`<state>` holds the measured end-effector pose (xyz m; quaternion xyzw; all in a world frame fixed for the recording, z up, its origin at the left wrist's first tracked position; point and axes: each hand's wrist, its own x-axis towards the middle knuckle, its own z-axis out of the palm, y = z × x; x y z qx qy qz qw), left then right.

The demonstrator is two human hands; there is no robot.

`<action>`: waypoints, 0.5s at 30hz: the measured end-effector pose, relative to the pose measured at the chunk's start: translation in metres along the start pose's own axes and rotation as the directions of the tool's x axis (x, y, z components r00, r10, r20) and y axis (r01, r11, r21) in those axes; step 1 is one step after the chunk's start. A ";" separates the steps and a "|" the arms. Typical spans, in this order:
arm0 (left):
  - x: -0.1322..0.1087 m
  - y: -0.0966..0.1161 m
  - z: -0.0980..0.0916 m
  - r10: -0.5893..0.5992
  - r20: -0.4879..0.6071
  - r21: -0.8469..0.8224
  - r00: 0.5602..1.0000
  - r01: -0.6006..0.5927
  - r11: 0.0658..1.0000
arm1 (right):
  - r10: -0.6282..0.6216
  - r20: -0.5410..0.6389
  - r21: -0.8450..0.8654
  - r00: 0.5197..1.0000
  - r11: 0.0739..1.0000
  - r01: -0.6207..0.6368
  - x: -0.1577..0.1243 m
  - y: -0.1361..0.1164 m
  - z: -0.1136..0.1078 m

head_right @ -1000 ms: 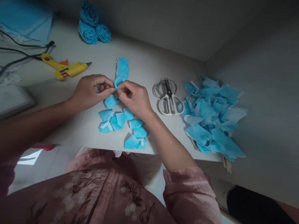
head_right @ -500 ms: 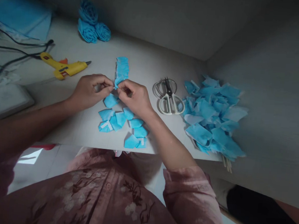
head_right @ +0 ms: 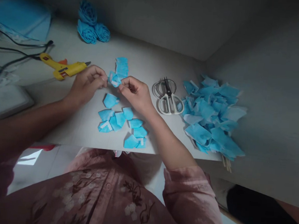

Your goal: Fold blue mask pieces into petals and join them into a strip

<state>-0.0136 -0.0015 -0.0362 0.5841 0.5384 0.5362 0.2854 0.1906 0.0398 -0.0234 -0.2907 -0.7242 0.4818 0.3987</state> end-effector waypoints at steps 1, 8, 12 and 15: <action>0.003 -0.002 0.000 -0.036 -0.013 -0.070 0.999 0.035 0.997 | 0.021 0.005 0.025 1.000 0.999 -0.021 0.000 0.000 0.000; 0.002 0.004 -0.002 -0.176 0.235 -0.206 0.956 0.226 0.952 | 0.106 0.056 0.106 0.993 0.988 -0.112 -0.001 0.000 0.002; -0.004 0.014 -0.003 -0.183 0.254 -0.217 0.950 0.240 0.946 | 0.127 0.083 0.111 0.988 0.985 -0.135 -0.002 -0.001 0.000; -0.004 0.016 -0.002 -0.184 0.248 -0.242 0.951 0.245 0.939 | 0.131 0.128 0.106 0.983 0.984 -0.145 -0.002 -0.003 -0.001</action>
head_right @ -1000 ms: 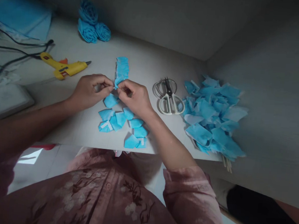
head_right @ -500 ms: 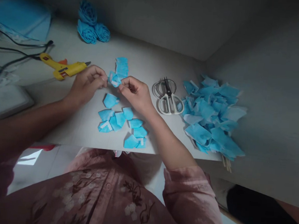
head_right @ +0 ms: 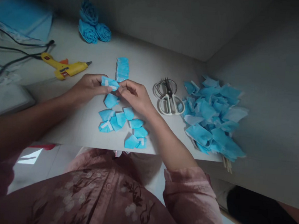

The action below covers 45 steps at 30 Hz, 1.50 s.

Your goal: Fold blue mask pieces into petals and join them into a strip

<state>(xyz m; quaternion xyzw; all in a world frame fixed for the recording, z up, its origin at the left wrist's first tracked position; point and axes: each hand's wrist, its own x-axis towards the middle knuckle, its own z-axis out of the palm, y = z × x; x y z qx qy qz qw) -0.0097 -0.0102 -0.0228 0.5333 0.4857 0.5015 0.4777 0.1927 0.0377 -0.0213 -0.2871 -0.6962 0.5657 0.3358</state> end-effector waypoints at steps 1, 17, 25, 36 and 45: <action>0.000 0.000 0.000 -0.001 0.004 0.007 1.000 0.001 1.000 | 0.001 0.006 -0.009 1.000 1.000 -0.001 0.000 0.000 0.000; 0.002 -0.004 -0.002 0.031 0.055 0.161 0.998 -0.039 0.986 | 0.042 -0.012 -0.088 0.999 0.995 -0.043 0.003 0.001 0.001; 0.004 -0.007 -0.007 0.049 0.040 0.185 0.998 -0.056 0.981 | 0.087 0.048 -0.001 0.995 0.996 -0.087 0.001 -0.007 -0.007; 0.004 -0.002 -0.003 0.251 -0.189 0.240 0.949 -0.203 0.949 | -0.031 -0.170 -0.130 0.985 0.991 0.009 0.003 0.001 0.001; -0.003 0.003 0.001 0.416 -0.254 0.408 0.873 -0.293 0.865 | -0.103 -0.253 -0.236 0.962 0.971 0.042 0.006 0.003 0.001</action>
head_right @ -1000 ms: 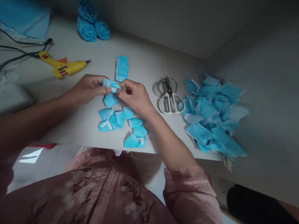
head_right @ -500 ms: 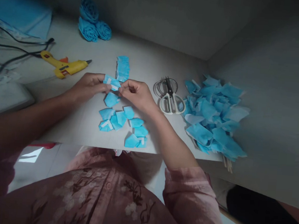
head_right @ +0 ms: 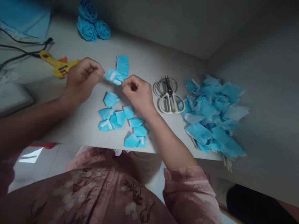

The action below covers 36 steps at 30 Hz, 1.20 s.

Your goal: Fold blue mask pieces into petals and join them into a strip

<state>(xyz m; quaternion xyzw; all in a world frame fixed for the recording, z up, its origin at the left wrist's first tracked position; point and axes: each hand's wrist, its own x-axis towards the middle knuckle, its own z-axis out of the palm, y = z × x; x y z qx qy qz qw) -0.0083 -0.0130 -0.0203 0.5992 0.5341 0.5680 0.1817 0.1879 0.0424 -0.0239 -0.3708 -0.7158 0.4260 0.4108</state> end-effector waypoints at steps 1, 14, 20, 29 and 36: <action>0.001 -0.001 -0.001 0.007 -0.028 -0.006 1.000 -0.007 1.000 | 0.004 -0.008 -0.005 1.000 1.000 -0.004 0.000 0.001 0.000; -0.003 0.003 0.006 -0.010 0.173 0.174 0.985 -0.020 0.985 | -0.051 0.067 -0.045 0.996 0.998 0.054 -0.005 -0.005 0.004; -0.004 0.000 0.007 -0.048 0.177 0.145 0.983 0.022 0.989 | -0.090 0.079 -0.081 0.993 0.992 0.096 -0.004 -0.004 0.004; -0.005 0.001 0.006 -0.064 0.214 0.163 0.975 0.029 0.986 | -0.158 0.136 -0.157 0.978 0.971 0.178 -0.006 -0.006 0.002; -0.005 -0.002 0.006 -0.053 0.228 0.152 0.972 0.018 0.988 | -0.169 0.148 -0.163 0.974 0.968 0.193 -0.006 -0.006 0.000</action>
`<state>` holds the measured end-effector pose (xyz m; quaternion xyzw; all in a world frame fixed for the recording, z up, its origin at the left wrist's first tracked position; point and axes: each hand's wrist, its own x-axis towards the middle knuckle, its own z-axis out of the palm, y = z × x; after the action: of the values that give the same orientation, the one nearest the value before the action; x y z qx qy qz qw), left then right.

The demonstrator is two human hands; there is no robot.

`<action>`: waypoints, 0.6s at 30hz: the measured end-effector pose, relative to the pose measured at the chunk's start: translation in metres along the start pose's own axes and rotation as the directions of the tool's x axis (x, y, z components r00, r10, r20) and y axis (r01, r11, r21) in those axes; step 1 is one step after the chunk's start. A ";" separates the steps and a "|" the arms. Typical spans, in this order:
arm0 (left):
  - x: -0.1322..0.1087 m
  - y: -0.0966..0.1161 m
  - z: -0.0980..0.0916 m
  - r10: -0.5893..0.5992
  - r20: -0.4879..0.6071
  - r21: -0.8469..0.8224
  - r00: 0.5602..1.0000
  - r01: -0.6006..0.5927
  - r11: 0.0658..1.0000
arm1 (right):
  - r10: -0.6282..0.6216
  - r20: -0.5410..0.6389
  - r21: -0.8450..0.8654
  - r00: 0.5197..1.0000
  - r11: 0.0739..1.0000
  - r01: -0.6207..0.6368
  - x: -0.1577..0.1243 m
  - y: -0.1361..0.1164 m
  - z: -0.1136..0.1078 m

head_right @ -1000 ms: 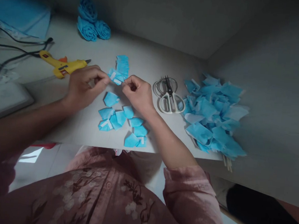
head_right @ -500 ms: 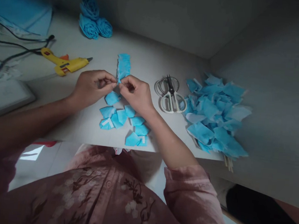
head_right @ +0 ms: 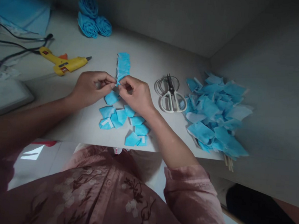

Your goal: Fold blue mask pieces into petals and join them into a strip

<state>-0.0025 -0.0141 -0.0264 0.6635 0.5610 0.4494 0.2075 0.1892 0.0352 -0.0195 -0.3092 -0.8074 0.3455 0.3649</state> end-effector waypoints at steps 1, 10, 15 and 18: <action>0.000 0.000 0.000 0.003 0.001 -0.005 1.000 -0.003 1.000 | -0.004 0.001 0.002 1.000 1.000 0.004 0.000 0.000 0.000; -0.001 0.000 0.000 0.018 -0.012 0.011 1.000 -0.018 1.000 | -0.021 -0.006 0.031 1.000 0.999 0.021 0.001 0.004 0.000; 0.001 -0.002 0.001 -0.018 -0.082 -0.035 0.996 0.015 0.999 | 0.048 -0.020 0.117 0.999 0.992 -0.045 0.003 0.008 -0.003; 0.009 -0.004 -0.003 -0.100 -0.137 -0.113 0.986 0.084 0.990 | 0.144 -0.058 0.175 0.988 0.976 -0.132 0.007 0.017 -0.007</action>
<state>-0.0074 -0.0049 -0.0249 0.5911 0.5796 0.5147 0.2229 0.1948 0.0527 -0.0271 -0.3441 -0.7380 0.4269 0.3934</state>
